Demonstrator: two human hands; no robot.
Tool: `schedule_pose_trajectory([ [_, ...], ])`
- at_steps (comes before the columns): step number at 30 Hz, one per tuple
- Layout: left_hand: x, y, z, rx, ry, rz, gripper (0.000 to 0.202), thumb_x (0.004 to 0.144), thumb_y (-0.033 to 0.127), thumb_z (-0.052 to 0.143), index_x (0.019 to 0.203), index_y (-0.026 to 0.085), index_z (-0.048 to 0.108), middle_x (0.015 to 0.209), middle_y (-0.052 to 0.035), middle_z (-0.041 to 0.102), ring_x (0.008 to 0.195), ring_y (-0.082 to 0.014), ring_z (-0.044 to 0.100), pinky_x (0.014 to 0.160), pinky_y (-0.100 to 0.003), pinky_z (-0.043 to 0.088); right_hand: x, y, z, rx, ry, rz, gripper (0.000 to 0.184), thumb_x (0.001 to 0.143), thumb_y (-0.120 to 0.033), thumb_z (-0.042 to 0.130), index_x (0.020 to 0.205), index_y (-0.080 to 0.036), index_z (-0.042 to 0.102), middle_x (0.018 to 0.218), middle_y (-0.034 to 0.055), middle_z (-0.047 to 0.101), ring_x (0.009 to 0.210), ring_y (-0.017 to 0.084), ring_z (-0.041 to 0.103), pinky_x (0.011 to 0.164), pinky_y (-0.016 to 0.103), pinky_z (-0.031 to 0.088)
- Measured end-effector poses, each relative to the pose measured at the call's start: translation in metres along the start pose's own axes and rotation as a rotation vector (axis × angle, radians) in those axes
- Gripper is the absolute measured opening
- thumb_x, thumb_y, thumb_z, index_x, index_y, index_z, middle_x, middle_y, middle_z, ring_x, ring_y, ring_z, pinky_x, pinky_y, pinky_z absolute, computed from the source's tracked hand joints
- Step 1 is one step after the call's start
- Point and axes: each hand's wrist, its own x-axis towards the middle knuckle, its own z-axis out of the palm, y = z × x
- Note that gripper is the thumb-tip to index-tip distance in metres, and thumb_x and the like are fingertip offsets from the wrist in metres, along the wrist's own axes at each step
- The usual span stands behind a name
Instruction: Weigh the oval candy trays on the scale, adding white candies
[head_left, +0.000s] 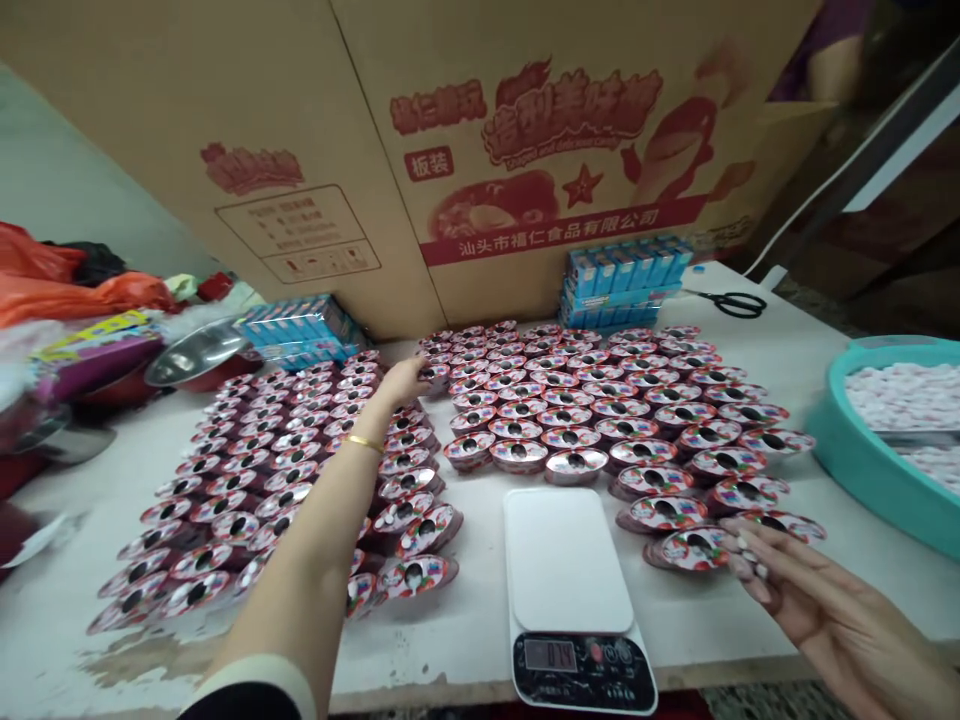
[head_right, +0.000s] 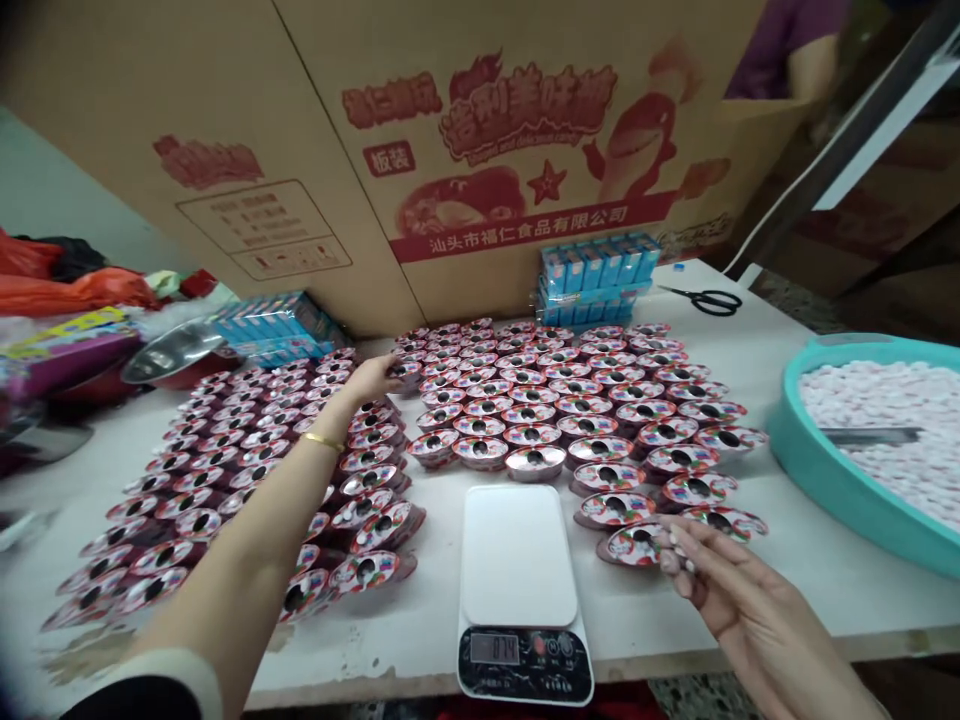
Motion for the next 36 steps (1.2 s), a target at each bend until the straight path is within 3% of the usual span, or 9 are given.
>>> schedule_pose_trajectory([
  [5, -0.001, -0.023, 0.001, -0.025, -0.044, -0.026, 0.051, 0.077, 0.034, 0.056, 0.124, 0.016, 0.053, 0.112, -0.0081, 0.067, 0.095, -0.0165, 0.063, 0.083, -0.025, 0.047, 0.012, 0.011, -0.002, -0.014, 0.004, -0.001, 0.024, 0.059, -0.054, 0.073, 0.081, -0.044, 0.074, 0.116, 0.0105, 0.057, 0.083, 0.024, 0.059, 0.082, 0.047, 0.047],
  [11, -0.031, -0.043, -0.017, 0.115, -0.236, -0.117, 0.018, 0.060, 0.027, 0.059, 0.074, 0.022, 0.069, 0.066, -0.0005, 0.068, 0.067, -0.0166, 0.061, 0.066, -0.025, 0.045, 0.014, 0.009, 0.016, -0.056, -0.080, 0.006, 0.024, 0.057, -0.053, 0.075, 0.078, -0.041, 0.074, 0.104, 0.0110, 0.059, 0.074, 0.022, 0.056, 0.076, 0.045, 0.049],
  [13, -0.039, -0.037, -0.018, 0.178, -0.217, -0.128, 0.011, 0.060, 0.027, 0.058, 0.064, 0.023, 0.067, 0.064, -0.0020, 0.067, 0.072, -0.0192, 0.063, 0.070, -0.027, 0.044, 0.007, 0.004, 0.025, -0.055, -0.132, 0.022, 0.025, 0.059, -0.054, 0.075, 0.079, -0.039, 0.075, 0.097, 0.0119, 0.061, 0.075, 0.023, 0.058, 0.074, 0.043, 0.050],
  [16, -0.051, -0.021, -0.033, 0.261, -0.113, -0.145, 0.018, 0.067, 0.028, 0.053, 0.072, 0.022, 0.069, 0.079, -0.0075, 0.071, 0.088, -0.0248, 0.064, 0.082, -0.034, 0.041, -0.005, 0.001, 0.032, -0.021, -0.231, 0.050, 0.029, 0.062, -0.050, 0.078, 0.084, -0.033, 0.075, 0.092, 0.0110, 0.063, 0.078, 0.023, 0.059, 0.070, 0.038, 0.052],
  [20, -0.081, 0.022, -0.073, 0.362, 0.048, -0.106, 0.031, 0.077, 0.031, 0.043, 0.086, 0.021, 0.070, 0.083, -0.0097, 0.070, 0.087, -0.0265, 0.063, 0.081, -0.036, 0.039, -0.018, 0.007, 0.031, 0.024, -0.320, 0.115, 0.033, 0.061, -0.043, 0.082, 0.085, -0.023, 0.074, 0.082, 0.0062, 0.064, 0.068, 0.016, 0.056, 0.062, 0.028, 0.050],
  [23, -0.114, 0.082, -0.083, 0.356, 0.002, 0.042, 0.031, 0.079, 0.033, 0.043, 0.086, 0.022, 0.071, 0.073, -0.0049, 0.068, 0.073, -0.0208, 0.061, 0.069, -0.030, 0.037, -0.024, 0.016, 0.031, 0.097, -0.427, 0.167, 0.028, 0.063, -0.038, 0.083, 0.082, -0.019, 0.073, 0.080, 0.0038, 0.063, 0.068, 0.012, 0.056, 0.059, 0.021, 0.046],
  [29, -0.169, 0.203, -0.023, 0.238, -0.242, 0.373, 0.026, 0.080, 0.026, 0.046, 0.081, 0.022, 0.072, 0.071, -0.0047, 0.069, 0.063, -0.0174, 0.058, 0.062, -0.030, 0.035, -0.030, 0.033, 0.021, 0.078, -0.588, 0.228, 0.033, 0.067, -0.031, 0.081, 0.094, -0.015, 0.069, 0.076, 0.0033, 0.067, 0.060, 0.008, 0.053, 0.061, 0.020, 0.044],
  [33, -0.176, 0.232, 0.009, 0.217, -0.259, 0.435, 0.024, 0.079, 0.022, 0.048, 0.069, 0.017, 0.069, 0.069, -0.0095, 0.069, 0.064, -0.0194, 0.060, 0.066, -0.033, 0.039, -0.032, 0.037, 0.011, 0.055, -0.571, 0.154, 0.033, 0.068, -0.032, 0.080, 0.092, -0.013, 0.068, 0.073, 0.0025, 0.066, 0.058, 0.007, 0.052, 0.057, 0.019, 0.041],
  [36, -0.173, 0.236, 0.012, 0.200, -0.273, 0.476, 0.022, 0.079, 0.023, 0.050, 0.071, 0.016, 0.069, 0.069, -0.0099, 0.068, 0.065, -0.0192, 0.060, 0.069, -0.034, 0.041, -0.032, 0.036, 0.009, 0.072, -0.582, 0.147, 0.033, 0.068, -0.033, 0.081, 0.091, -0.013, 0.068, 0.072, 0.0018, 0.064, 0.055, 0.006, 0.049, 0.051, 0.018, 0.037],
])
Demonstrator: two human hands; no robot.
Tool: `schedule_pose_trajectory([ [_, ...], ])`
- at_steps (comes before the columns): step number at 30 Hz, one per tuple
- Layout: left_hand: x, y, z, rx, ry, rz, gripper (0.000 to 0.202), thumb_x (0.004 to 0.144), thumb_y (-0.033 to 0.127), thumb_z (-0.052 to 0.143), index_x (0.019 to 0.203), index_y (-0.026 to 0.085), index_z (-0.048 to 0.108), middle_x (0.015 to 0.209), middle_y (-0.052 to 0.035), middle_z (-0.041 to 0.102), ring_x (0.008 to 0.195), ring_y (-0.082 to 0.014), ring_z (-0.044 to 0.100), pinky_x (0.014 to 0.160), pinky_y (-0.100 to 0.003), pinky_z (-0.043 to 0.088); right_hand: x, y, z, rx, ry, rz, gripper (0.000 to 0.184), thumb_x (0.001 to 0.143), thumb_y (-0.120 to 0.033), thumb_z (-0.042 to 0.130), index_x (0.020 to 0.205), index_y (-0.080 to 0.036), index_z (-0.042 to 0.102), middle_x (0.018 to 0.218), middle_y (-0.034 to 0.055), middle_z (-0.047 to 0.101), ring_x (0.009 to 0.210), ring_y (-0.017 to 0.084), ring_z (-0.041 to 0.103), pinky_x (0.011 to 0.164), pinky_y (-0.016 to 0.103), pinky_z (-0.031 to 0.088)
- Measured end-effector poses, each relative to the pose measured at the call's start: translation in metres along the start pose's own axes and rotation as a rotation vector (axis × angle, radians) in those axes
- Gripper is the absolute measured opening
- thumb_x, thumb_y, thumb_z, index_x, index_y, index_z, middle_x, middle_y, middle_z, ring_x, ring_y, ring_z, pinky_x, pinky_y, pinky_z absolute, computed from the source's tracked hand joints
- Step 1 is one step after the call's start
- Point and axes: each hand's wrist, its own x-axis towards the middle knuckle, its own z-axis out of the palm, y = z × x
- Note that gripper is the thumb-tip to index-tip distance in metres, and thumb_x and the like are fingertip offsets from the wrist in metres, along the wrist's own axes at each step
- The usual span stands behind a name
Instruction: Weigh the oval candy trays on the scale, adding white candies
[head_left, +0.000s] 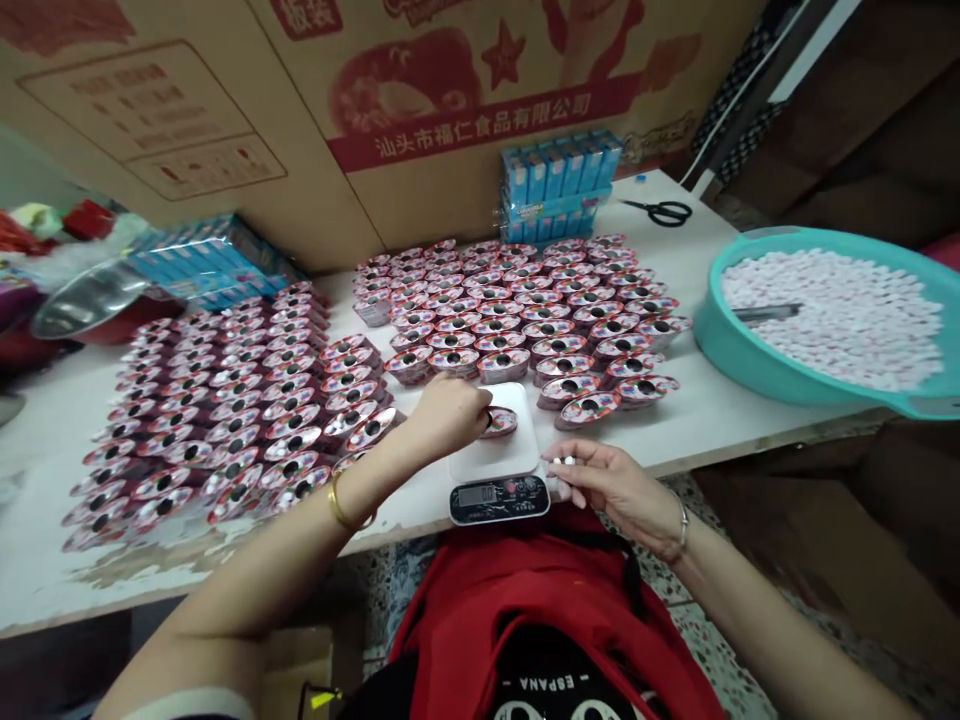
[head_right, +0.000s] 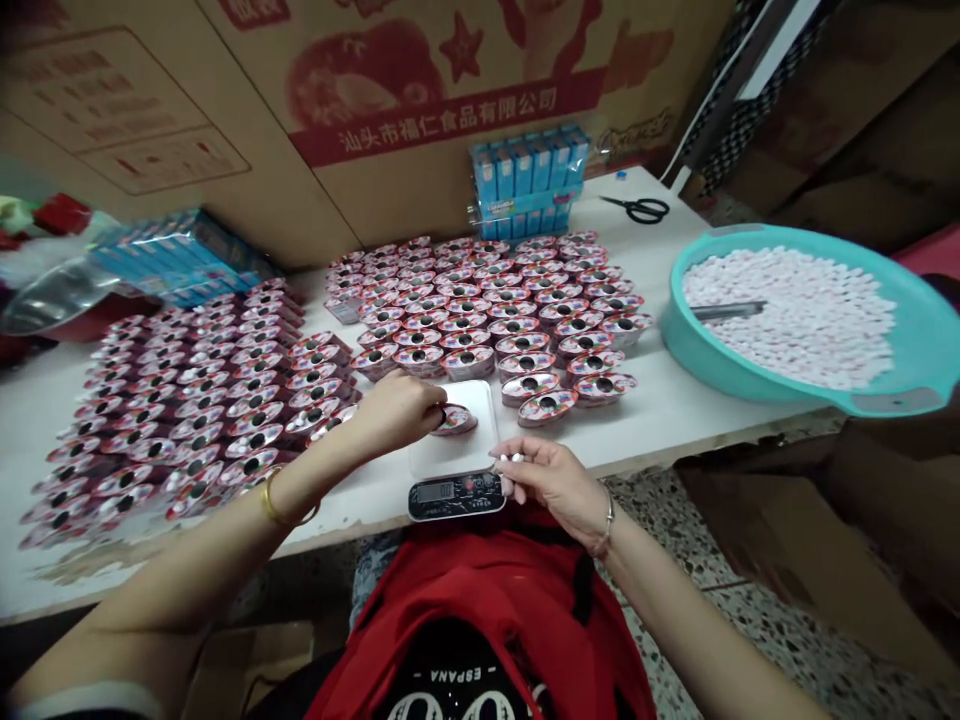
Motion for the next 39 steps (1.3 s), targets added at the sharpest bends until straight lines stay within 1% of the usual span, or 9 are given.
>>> schedule_pose_trajectory([
  [4, -0.010, -0.005, -0.014, -0.139, 0.063, -0.033, 0.022, 0.084, 0.033, 0.052, 0.085, 0.019, 0.069, 0.078, -0.0055, 0.070, 0.071, -0.0171, 0.061, 0.070, -0.030, 0.042, 0.001, -0.003, 0.000, -0.030, -0.010, -0.008, 0.033, 0.068, -0.033, 0.080, 0.091, -0.013, 0.068, 0.068, 0.0009, 0.063, 0.056, 0.006, 0.050, 0.051, 0.019, 0.038],
  [9, -0.053, -0.020, -0.014, -0.354, 0.382, -0.141, 0.025, 0.088, 0.035, 0.050, 0.099, 0.019, 0.066, 0.088, -0.0023, 0.069, 0.079, -0.0149, 0.062, 0.072, -0.026, 0.044, 0.004, -0.013, 0.000, -0.158, 0.011, -0.027, 0.035, 0.068, -0.034, 0.079, 0.093, -0.013, 0.066, 0.071, 0.0019, 0.067, 0.054, 0.006, 0.051, 0.055, 0.021, 0.043],
  [12, -0.085, -0.020, 0.016, -0.422, 0.531, -0.178, 0.022, 0.089, 0.033, 0.052, 0.095, 0.016, 0.065, 0.080, -0.0029, 0.067, 0.074, -0.0132, 0.060, 0.069, -0.025, 0.044, 0.009, -0.025, 0.005, -0.291, 0.002, -0.113, 0.031, 0.070, -0.033, 0.076, 0.092, -0.013, 0.065, 0.067, 0.0013, 0.066, 0.053, 0.007, 0.051, 0.054, 0.021, 0.042],
  [16, -0.119, -0.012, 0.079, -0.475, 0.560, -0.188, 0.016, 0.090, 0.027, 0.051, 0.092, 0.017, 0.064, 0.079, -0.0035, 0.067, 0.073, -0.0132, 0.060, 0.071, -0.026, 0.046, 0.026, -0.045, 0.024, -0.500, -0.036, -0.249, 0.021, 0.076, -0.029, 0.069, 0.090, -0.014, 0.065, 0.062, 0.0005, 0.063, 0.051, 0.009, 0.051, 0.051, 0.024, 0.042],
  [20, -0.136, -0.009, 0.130, -0.492, 0.555, -0.243, 0.017, 0.091, 0.026, 0.049, 0.095, 0.018, 0.063, 0.086, -0.0049, 0.068, 0.081, -0.0153, 0.062, 0.080, -0.029, 0.048, 0.047, -0.059, 0.047, -0.832, -0.046, -0.363, 0.009, 0.080, -0.021, 0.062, 0.085, -0.015, 0.066, 0.061, 0.0002, 0.060, 0.054, 0.011, 0.052, 0.054, 0.025, 0.042],
  [23, -0.139, -0.010, 0.151, -0.507, 0.577, -0.320, 0.018, 0.092, 0.027, 0.048, 0.095, 0.019, 0.063, 0.085, -0.0051, 0.067, 0.081, -0.0160, 0.062, 0.077, -0.029, 0.048, 0.060, -0.063, 0.060, -1.162, -0.013, -0.488, 0.009, 0.078, -0.012, 0.059, 0.082, -0.015, 0.067, 0.071, 0.0020, 0.062, 0.064, 0.012, 0.053, 0.062, 0.026, 0.042],
  [30, -0.137, -0.011, 0.165, -0.456, 0.615, -0.304, 0.016, 0.090, 0.025, 0.050, 0.097, 0.019, 0.063, 0.083, -0.0052, 0.064, 0.079, -0.0167, 0.059, 0.074, -0.030, 0.046, 0.080, -0.055, 0.074, -1.542, -0.048, -0.494, 0.017, 0.078, -0.004, 0.057, 0.085, -0.015, 0.068, 0.082, 0.0051, 0.060, 0.078, 0.016, 0.054, 0.073, 0.027, 0.041],
  [35, -0.138, -0.011, 0.167, -0.464, 0.631, -0.297, 0.015, 0.090, 0.025, 0.051, 0.098, 0.019, 0.063, 0.084, -0.0050, 0.064, 0.080, -0.0166, 0.059, 0.074, -0.030, 0.046, 0.088, -0.049, 0.076, -1.580, -0.053, -0.464, 0.018, 0.076, -0.004, 0.060, 0.089, -0.014, 0.067, 0.086, 0.0056, 0.057, 0.077, 0.016, 0.052, 0.071, 0.027, 0.041],
  [39, -0.138, -0.011, 0.166, -0.456, 0.647, -0.291, 0.014, 0.090, 0.023, 0.052, 0.097, 0.018, 0.063, 0.081, -0.0046, 0.063, 0.077, -0.0163, 0.057, 0.073, -0.030, 0.045, 0.078, -0.059, 0.077, -1.497, -0.095, -0.587, 0.017, 0.081, -0.009, 0.056, 0.094, -0.014, 0.066, 0.094, 0.0071, 0.058, 0.081, 0.015, 0.054, 0.077, 0.028, 0.044],
])
